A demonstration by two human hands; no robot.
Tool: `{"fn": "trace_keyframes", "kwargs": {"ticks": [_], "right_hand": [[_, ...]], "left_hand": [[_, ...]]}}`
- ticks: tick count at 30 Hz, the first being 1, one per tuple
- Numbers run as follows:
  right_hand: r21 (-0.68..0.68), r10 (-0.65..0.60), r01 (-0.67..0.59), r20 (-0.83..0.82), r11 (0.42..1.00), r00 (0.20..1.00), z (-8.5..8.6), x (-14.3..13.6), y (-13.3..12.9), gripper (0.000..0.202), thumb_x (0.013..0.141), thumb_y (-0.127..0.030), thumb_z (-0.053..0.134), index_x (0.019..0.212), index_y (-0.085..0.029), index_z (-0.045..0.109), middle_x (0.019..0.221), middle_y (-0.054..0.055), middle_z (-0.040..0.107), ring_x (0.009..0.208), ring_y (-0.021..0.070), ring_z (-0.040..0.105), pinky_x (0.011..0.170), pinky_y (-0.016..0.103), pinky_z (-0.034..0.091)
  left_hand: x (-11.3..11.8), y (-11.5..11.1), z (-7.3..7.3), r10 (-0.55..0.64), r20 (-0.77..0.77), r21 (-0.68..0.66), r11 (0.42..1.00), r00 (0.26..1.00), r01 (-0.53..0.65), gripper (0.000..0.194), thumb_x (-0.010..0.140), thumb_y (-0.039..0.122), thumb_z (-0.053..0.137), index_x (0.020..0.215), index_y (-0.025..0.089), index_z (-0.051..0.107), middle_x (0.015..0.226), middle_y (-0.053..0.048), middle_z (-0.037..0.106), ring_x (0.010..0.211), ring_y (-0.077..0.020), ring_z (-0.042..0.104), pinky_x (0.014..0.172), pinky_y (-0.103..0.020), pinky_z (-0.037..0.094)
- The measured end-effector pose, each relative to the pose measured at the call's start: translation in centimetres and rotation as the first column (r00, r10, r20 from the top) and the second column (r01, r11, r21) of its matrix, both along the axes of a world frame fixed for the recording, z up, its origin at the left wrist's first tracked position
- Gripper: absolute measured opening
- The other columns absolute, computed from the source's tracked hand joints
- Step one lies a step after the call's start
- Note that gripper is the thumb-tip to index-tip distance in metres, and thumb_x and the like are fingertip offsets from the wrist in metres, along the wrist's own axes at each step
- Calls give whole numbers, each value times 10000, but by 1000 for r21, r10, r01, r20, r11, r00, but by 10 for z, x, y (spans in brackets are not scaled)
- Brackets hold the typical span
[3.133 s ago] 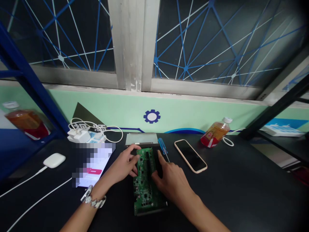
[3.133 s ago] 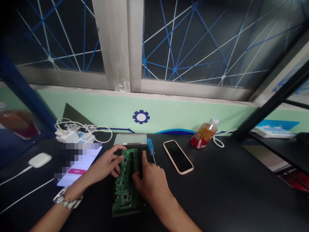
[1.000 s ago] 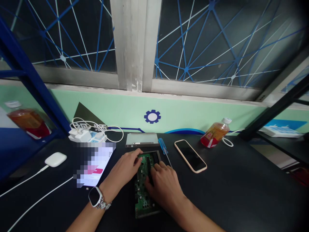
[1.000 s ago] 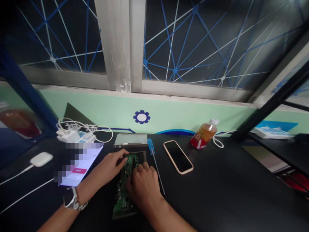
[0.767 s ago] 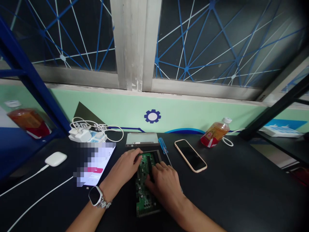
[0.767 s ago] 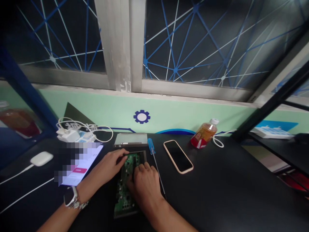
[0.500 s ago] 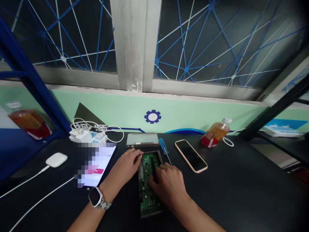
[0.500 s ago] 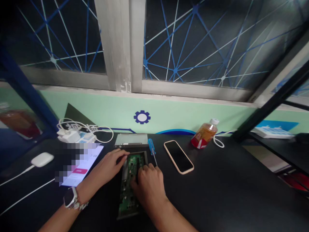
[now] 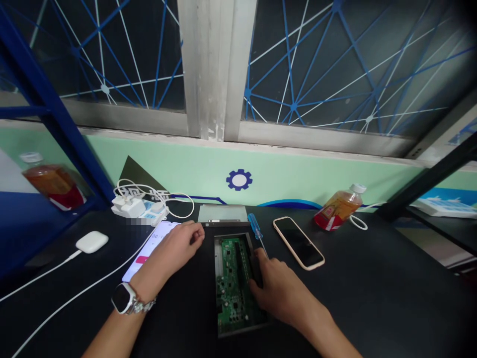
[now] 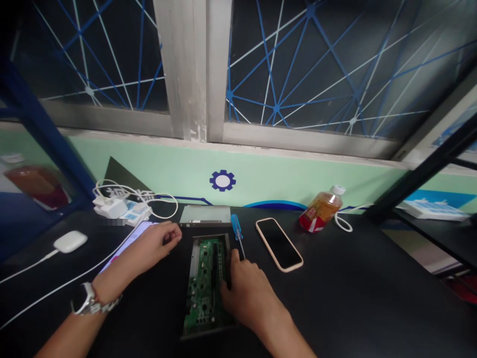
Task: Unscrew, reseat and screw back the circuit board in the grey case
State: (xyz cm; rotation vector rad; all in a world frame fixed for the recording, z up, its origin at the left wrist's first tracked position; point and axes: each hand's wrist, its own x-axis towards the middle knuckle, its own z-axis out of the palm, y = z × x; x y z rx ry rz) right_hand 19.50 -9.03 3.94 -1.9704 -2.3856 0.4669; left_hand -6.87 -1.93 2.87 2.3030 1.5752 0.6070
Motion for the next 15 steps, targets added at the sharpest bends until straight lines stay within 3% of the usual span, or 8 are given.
{"fn": "trace_keyframes", "kwargs": {"ticks": [8, 12, 15], "right_hand": [[20, -47, 46, 30, 999, 998, 2, -8, 2, 282, 835, -256, 502, 1092, -152, 556, 856, 131, 703, 784, 304, 685, 623, 331, 378], [35, -52, 51, 22, 998, 998, 1, -12, 5, 277, 839, -243, 499, 1085, -137, 573, 848, 139, 703, 781, 301, 691, 623, 327, 389], [25, -41, 40, 18, 999, 999, 2, -9, 5, 378, 851, -274, 502, 1197, -143, 577, 892, 149, 708, 826, 318, 694, 656, 345, 422]], "left_hand": [[-30, 8, -24, 16, -9, -174, 985, 1000, -17, 94, 747, 247, 619, 796, 203, 686, 776, -20, 655, 727, -186, 603, 649, -273, 435], [-33, 11, -34, 36, -37, -189, 981, 999, -42, 112, 712, 258, 655, 805, 206, 691, 789, -24, 663, 741, -192, 615, 651, -273, 437], [-32, 12, -39, 49, -66, -185, 981, 997, -61, 119, 694, 231, 658, 804, 205, 693, 799, -31, 665, 739, -193, 619, 636, -268, 421]]}}
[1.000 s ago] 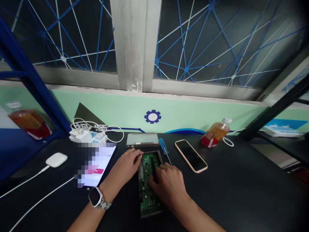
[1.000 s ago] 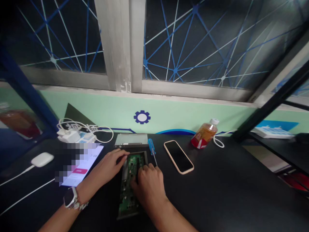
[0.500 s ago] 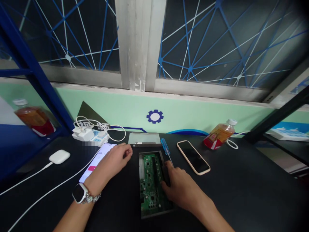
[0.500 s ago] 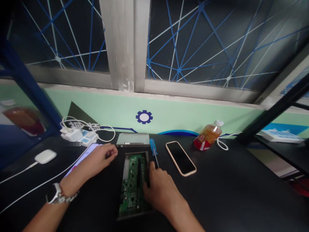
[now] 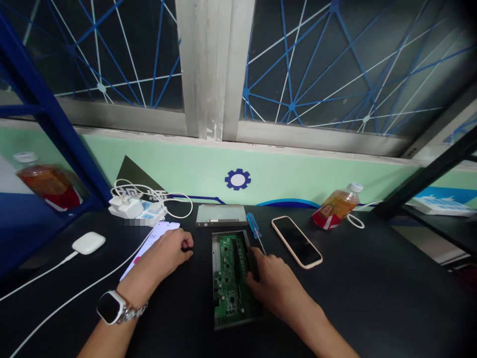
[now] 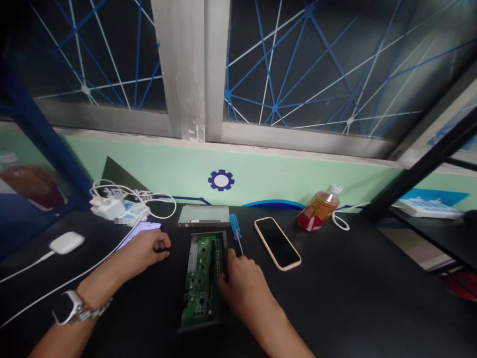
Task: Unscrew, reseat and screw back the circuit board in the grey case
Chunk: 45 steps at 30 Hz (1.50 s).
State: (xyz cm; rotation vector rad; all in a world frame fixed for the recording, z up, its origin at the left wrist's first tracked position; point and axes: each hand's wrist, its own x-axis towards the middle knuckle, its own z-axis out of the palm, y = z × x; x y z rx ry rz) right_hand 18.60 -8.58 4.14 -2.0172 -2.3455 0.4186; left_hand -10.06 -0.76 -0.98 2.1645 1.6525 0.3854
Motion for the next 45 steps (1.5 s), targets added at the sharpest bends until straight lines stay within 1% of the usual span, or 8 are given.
{"fn": "trace_keyframes", "kwargs": {"ticks": [4, 7, 12, 17, 25, 39, 43, 45], "right_hand": [[-33, 49, -50, -33, 998, 998, 3, 8, -4, 691, 815, -355, 550, 1452, -124, 417, 1016, 185, 702, 924, 349, 680, 763, 400, 466], [-47, 77, -80, -53, 996, 996, 2, 11, -8, 769, 787, -308, 545, 1501, -105, 347, 1069, 195, 696, 968, 354, 674, 806, 409, 475], [-46, 75, -76, -25, 996, 997, 0, 7, -8, 753, 803, -295, 511, 1509, -98, 337, 1053, 199, 702, 953, 356, 679, 793, 412, 477], [-21, 78, -78, 24, 997, 997, 1, 3, -8, 730, 805, -284, 508, 1495, -98, 364, 990, 192, 719, 884, 346, 692, 729, 387, 462], [3, 63, -63, 46, 998, 997, -4, -1, -6, 761, 770, -260, 504, 1494, -77, 358, 969, 194, 732, 850, 345, 701, 661, 357, 435], [-11, 47, -47, -6, 999, 999, -5, -12, -6, 766, 742, -222, 527, 1480, -86, 373, 926, 182, 739, 835, 350, 709, 622, 340, 417], [41, 36, -33, -80, 999, 996, -5, -3, -1, 675, 813, -352, 573, 1441, -142, 443, 913, 149, 738, 835, 329, 701, 642, 332, 416], [59, 14, -5, -149, 998, 989, -3, 5, 8, 601, 850, -454, 575, 1382, -184, 502, 837, 104, 731, 789, 284, 696, 632, 307, 402]], "left_hand": [[2, -1, -1, 12, -26, 5, 1000, 1000, -12, 111, 700, 207, 637, 795, 205, 695, 814, -36, 670, 748, -191, 618, 623, -261, 399], [5, -2, 3, 5, -55, -6, 1000, 998, -5, 113, 706, 159, 598, 745, 206, 693, 785, -35, 664, 732, -187, 609, 613, -260, 382], [12, -6, 14, -39, -69, 8, 999, 997, 40, 137, 725, 129, 559, 727, 201, 676, 781, -33, 643, 723, -179, 587, 629, -264, 381], [23, -12, 26, -88, -36, 100, 991, 995, 92, 125, 809, 179, 518, 812, 195, 642, 844, -37, 639, 764, -184, 581, 688, -286, 395], [48, -21, 37, -117, 84, 115, 988, 990, 107, 102, 856, 170, 493, 814, 205, 579, 757, -8, 619, 690, -171, 564, 612, -272, 362], [74, -27, 26, -234, 241, 231, 956, 942, 178, 180, 878, 98, 487, 913, 213, 622, 961, -28, 582, 875, -167, 579, 793, -287, 445], [76, -28, 23, -248, 250, 239, 953, 936, 188, 216, 878, 85, 466, 948, 213, 626, 998, -40, 579, 908, -172, 585, 815, -297, 456], [76, -28, 21, -243, 242, 242, 953, 939, 185, 270, 871, 87, 465, 1047, 219, 621, 994, -41, 583, 896, -175, 586, 810, -303, 462]]}}
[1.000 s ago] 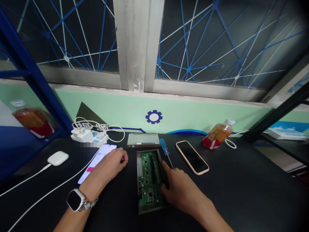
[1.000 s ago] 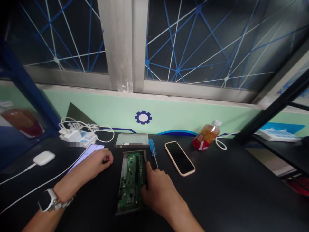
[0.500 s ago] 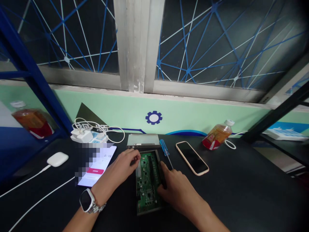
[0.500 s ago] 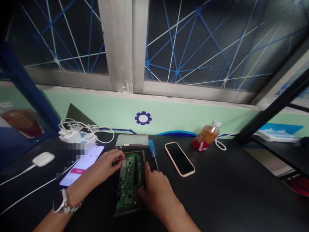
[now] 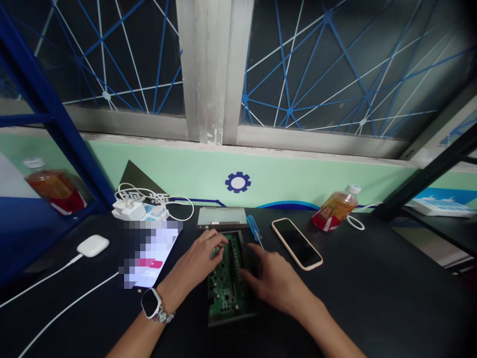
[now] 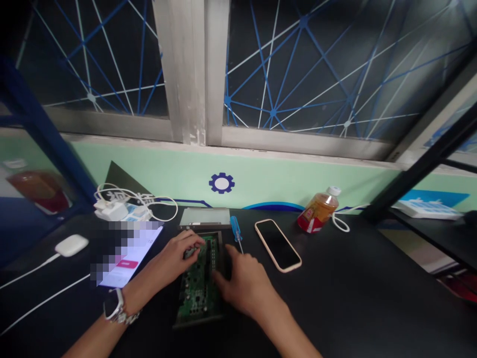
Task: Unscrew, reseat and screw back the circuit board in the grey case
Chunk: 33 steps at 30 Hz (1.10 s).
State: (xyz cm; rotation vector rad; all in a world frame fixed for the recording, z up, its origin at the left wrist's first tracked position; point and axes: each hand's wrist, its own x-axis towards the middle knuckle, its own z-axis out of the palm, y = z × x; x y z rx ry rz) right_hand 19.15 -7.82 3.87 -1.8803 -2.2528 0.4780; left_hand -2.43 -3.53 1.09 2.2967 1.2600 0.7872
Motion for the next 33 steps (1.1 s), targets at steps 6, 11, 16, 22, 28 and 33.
{"fn": "trace_keyframes", "kwargs": {"ticks": [6, 11, 16, 22, 28, 33], "right_hand": [[46, -253, 250, 90, 967, 963, -3, 24, 32, 348, 881, -484, 561, 1066, -195, 625, 854, 100, 703, 801, 271, 679, 626, 306, 375], [5, -210, 210, 9, 978, 978, -20, 31, 45, 127, 856, -275, 563, 815, -178, 635, 785, 73, 676, 733, 209, 647, 619, 281, 374], [77, -135, 194, -478, 978, 868, -14, 35, 48, 152, 862, -288, 518, 759, -178, 539, 552, -27, 524, 498, 121, 482, 500, 232, 328], [149, -7, 234, -829, 961, 559, -1, 21, 36, 293, 961, -511, 408, 942, -218, 420, 615, -35, 563, 479, 125, 499, 488, 235, 409], [240, 69, 214, -802, 947, 593, -9, 4, 25, 273, 1008, -472, 337, 995, -213, 426, 763, 24, 628, 651, 155, 586, 682, 291, 488], [232, 76, 185, -793, 955, 604, -9, 4, 24, 259, 1014, -452, 332, 986, -213, 426, 754, 20, 604, 660, 160, 571, 689, 293, 484]], "left_hand": [[0, 1, -5, 24, -24, -23, 999, 999, -25, 543, 829, 101, 488, 1354, 237, 481, 952, -41, 603, 861, -190, 590, 815, -325, 470], [1, 0, -5, 1, -56, -13, 1000, 998, -2, 554, 828, 107, 482, 1365, 243, 479, 963, -50, 607, 853, -194, 591, 793, -322, 465], [3, -3, -3, -9, -60, -4, 1000, 998, 9, 552, 829, 109, 481, 1366, 239, 481, 973, -56, 606, 868, -196, 603, 777, -315, 462], [3, -3, -3, -29, -86, 15, 999, 996, 31, 562, 821, 89, 478, 1362, 244, 474, 975, -56, 619, 892, -208, 615, 785, -331, 471], [6, -5, -3, -22, -129, 44, 999, 991, 28, 543, 820, 98, 493, 1348, 226, 485, 1086, -80, 632, 947, -232, 626, 862, -374, 477], [7, -4, -4, -19, -139, 33, 999, 990, 24, 538, 824, 107, 507, 1350, 219, 485, 1075, -87, 636, 963, -244, 625, 859, -379, 484]]}}
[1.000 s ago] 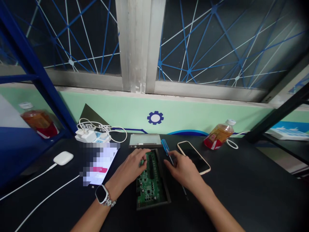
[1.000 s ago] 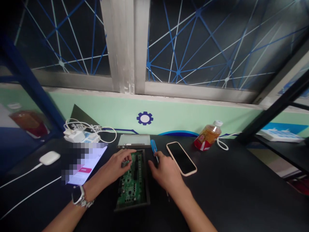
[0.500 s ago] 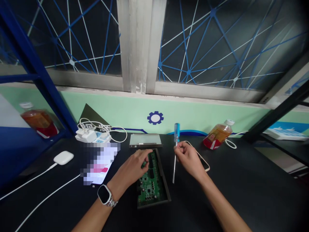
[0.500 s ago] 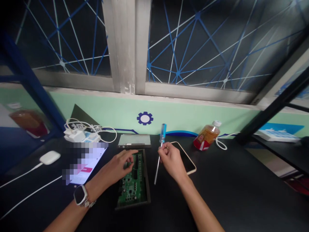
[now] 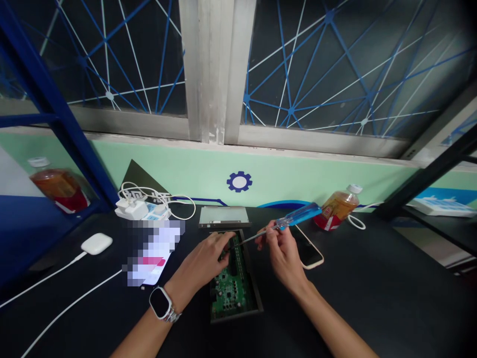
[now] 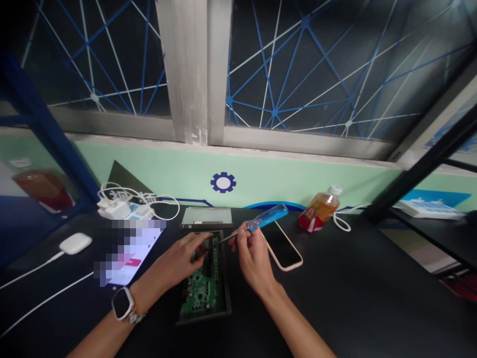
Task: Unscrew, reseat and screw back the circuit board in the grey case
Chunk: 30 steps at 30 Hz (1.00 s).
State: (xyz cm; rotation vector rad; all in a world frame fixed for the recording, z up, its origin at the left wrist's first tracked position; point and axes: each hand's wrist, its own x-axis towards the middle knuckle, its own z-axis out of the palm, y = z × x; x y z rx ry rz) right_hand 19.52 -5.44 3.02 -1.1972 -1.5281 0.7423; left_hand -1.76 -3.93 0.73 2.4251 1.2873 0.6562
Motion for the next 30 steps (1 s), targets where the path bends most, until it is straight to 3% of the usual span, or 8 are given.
{"fn": "trace_keyframes", "kwargs": {"ticks": [8, 16, 19, 24, 30], "right_hand": [[-16, 5, -4, 54, 1000, 999, 2, -2, -3, 246, 1009, -428, 340, 1000, -207, 447, 717, 11, 587, 628, 162, 553, 640, 285, 468], [66, 47, -55, 120, 996, 992, 4, -1, -2, 171, 1005, -344, 399, 985, -203, 494, 742, 17, 587, 671, 165, 564, 633, 283, 452], [116, 52, -71, 160, 991, 986, 10, -3, -3, 153, 1006, -317, 400, 995, -205, 504, 846, 45, 614, 688, 159, 555, 650, 285, 450], [88, 209, -228, 179, 970, 961, 26, -9, 0, 158, 1018, -308, 373, 1025, -208, 495, 809, 41, 631, 647, 158, 568, 608, 278, 454], [101, 428, -464, 258, 880, 866, 55, -22, 22, 95, 1015, -266, 386, 1053, -210, 453, 788, 22, 649, 641, 141, 599, 597, 260, 463]], "left_hand": [[0, 0, -2, -18, -14, 24, 1000, 1000, 18, 528, 816, 91, 509, 1331, 206, 493, 1141, -104, 624, 1023, -262, 619, 912, -401, 479], [-2, -1, -3, -26, -38, 56, 998, 999, 28, 514, 837, 70, 512, 1327, 223, 500, 1184, -92, 620, 1117, -265, 602, 950, -405, 492], [-1, -1, -2, -33, -35, 76, 996, 999, 36, 512, 844, 62, 526, 1326, 232, 503, 1171, -81, 629, 1109, -250, 605, 943, -397, 504], [0, -1, 5, -37, 17, 74, 997, 999, 36, 503, 846, 49, 537, 1319, 221, 533, 1124, -79, 658, 1030, -230, 636, 901, -368, 523], [-6, 5, 6, 12, 143, 43, 999, 990, -19, 512, 848, 90, 543, 1339, 237, 536, 1065, -73, 664, 943, -227, 662, 823, -351, 535]]}}
